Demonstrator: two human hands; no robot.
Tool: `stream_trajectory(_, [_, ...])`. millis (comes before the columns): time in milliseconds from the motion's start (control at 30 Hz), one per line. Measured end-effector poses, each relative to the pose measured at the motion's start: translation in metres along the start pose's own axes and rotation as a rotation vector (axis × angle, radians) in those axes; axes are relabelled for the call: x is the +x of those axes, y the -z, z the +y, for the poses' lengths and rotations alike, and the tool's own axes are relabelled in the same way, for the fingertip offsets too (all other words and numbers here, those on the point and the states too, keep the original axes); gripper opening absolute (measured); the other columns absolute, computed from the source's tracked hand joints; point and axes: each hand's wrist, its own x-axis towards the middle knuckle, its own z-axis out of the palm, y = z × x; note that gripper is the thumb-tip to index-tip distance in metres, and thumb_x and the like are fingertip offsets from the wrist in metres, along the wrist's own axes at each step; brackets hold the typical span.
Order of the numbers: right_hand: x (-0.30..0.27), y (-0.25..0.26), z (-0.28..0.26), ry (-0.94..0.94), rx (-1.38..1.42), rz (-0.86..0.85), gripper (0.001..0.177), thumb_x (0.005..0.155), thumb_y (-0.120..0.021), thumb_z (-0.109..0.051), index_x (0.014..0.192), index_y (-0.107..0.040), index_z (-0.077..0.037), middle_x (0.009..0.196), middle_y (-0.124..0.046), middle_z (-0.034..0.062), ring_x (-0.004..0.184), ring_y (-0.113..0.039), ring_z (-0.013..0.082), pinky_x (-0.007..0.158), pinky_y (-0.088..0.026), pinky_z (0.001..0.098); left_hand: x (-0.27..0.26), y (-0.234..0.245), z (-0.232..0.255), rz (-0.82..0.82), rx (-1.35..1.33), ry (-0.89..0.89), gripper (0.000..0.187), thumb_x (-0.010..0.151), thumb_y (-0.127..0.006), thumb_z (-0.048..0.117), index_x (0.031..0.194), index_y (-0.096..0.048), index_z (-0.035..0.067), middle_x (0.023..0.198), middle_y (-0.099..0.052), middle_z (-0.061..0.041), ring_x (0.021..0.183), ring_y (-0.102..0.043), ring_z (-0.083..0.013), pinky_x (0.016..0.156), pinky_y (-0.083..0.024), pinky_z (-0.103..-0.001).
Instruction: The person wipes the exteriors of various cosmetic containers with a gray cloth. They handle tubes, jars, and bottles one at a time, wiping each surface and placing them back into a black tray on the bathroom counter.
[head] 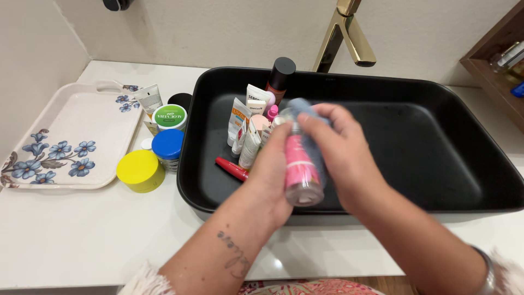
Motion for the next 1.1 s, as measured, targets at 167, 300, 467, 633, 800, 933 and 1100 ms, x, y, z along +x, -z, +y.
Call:
stream_trajectory(167, [-0.044, 0.004, 0.004, 0.298, -0.177, -0.308, 0.048, 0.089, -0.059, -0.007, 0.137, -0.061, 0.002, 0.139, -0.059, 0.0135, 0.127, -0.056, 0.0213, 0.105, -0.044, 0.0321, -0.002, 0.015, 0.013, -0.027, -0.087, -0.004, 0.041, 0.099, -0.047, 0.054, 0.110, -0.064, 0.020, 0.095, -0.071, 0.000, 0.083, -0.069, -0.0159, 0.070, -0.053, -0.038])
stream_trajectory(300, [-0.038, 0.013, 0.008, 0.344, -0.327, -0.301, 0.048, 0.084, -0.057, -0.003, 0.130, -0.069, 0.000, 0.142, -0.060, 0.0124, 0.134, -0.056, 0.0223, 0.111, -0.041, 0.0338, -0.002, 0.015, 0.012, 0.069, -0.086, 0.037, 0.046, 0.099, -0.036, 0.048, 0.112, -0.065, 0.015, 0.100, -0.073, -0.005, 0.086, -0.071, -0.0188, 0.075, -0.058, -0.041])
stream_trajectory(467, [-0.001, 0.017, 0.003, 0.237, -0.309, -0.134, 0.041, 0.088, -0.058, -0.006, 0.127, -0.070, -0.003, 0.126, -0.069, 0.0085, 0.113, -0.065, 0.0173, 0.097, -0.050, 0.0308, 0.006, 0.009, 0.001, -0.039, -0.060, -0.025, 0.038, 0.103, -0.048, 0.042, 0.117, -0.062, 0.010, 0.102, -0.069, -0.008, 0.089, -0.069, -0.0216, 0.080, -0.058, -0.040])
stream_trajectory(633, [0.002, 0.013, -0.016, 0.003, -0.207, -0.110, 0.043, 0.088, -0.061, -0.008, 0.131, -0.072, -0.009, 0.112, -0.075, 0.0064, 0.091, -0.066, 0.0139, 0.078, -0.053, 0.0290, 0.002, 0.004, -0.001, -0.022, -0.062, 0.024, 0.041, 0.100, -0.051, 0.049, 0.121, -0.062, 0.015, 0.104, -0.069, -0.003, 0.093, -0.069, -0.0182, 0.083, -0.058, -0.041])
stream_trajectory(800, [-0.035, 0.010, -0.021, 0.127, -0.131, -0.223, 0.053, 0.083, -0.071, -0.006, 0.136, -0.064, -0.009, 0.115, -0.077, 0.0068, 0.098, -0.071, 0.0113, 0.084, -0.059, 0.0262, 0.002, 0.013, 0.006, -0.146, -0.174, -0.014, 0.057, 0.100, -0.036, 0.055, 0.122, -0.062, 0.010, 0.114, -0.071, -0.011, 0.099, -0.071, -0.0242, 0.088, -0.059, -0.044])
stream_trajectory(933, [-0.055, 0.013, -0.016, 0.047, -0.188, -0.206, 0.041, 0.084, -0.074, -0.010, 0.125, -0.077, -0.005, 0.108, -0.078, 0.0095, 0.087, -0.070, 0.0131, 0.072, -0.060, 0.0294, 0.001, 0.019, 0.008, -0.010, -0.165, 0.063, 0.057, 0.098, -0.028, 0.047, 0.118, -0.064, 0.008, 0.111, -0.072, -0.014, 0.098, -0.071, -0.0277, 0.086, -0.058, -0.048])
stream_trajectory(1100, [-0.023, 0.017, -0.003, 0.341, -0.291, -0.085, 0.032, 0.087, -0.070, -0.014, 0.116, -0.077, -0.001, 0.104, -0.078, 0.0063, 0.091, -0.069, 0.0089, 0.081, -0.057, 0.0247, 0.007, 0.017, -0.005, -0.138, -0.116, -0.016, 0.043, 0.102, -0.043, 0.042, 0.118, -0.065, 0.008, 0.108, -0.072, -0.011, 0.094, -0.071, -0.0240, 0.083, -0.060, -0.042])
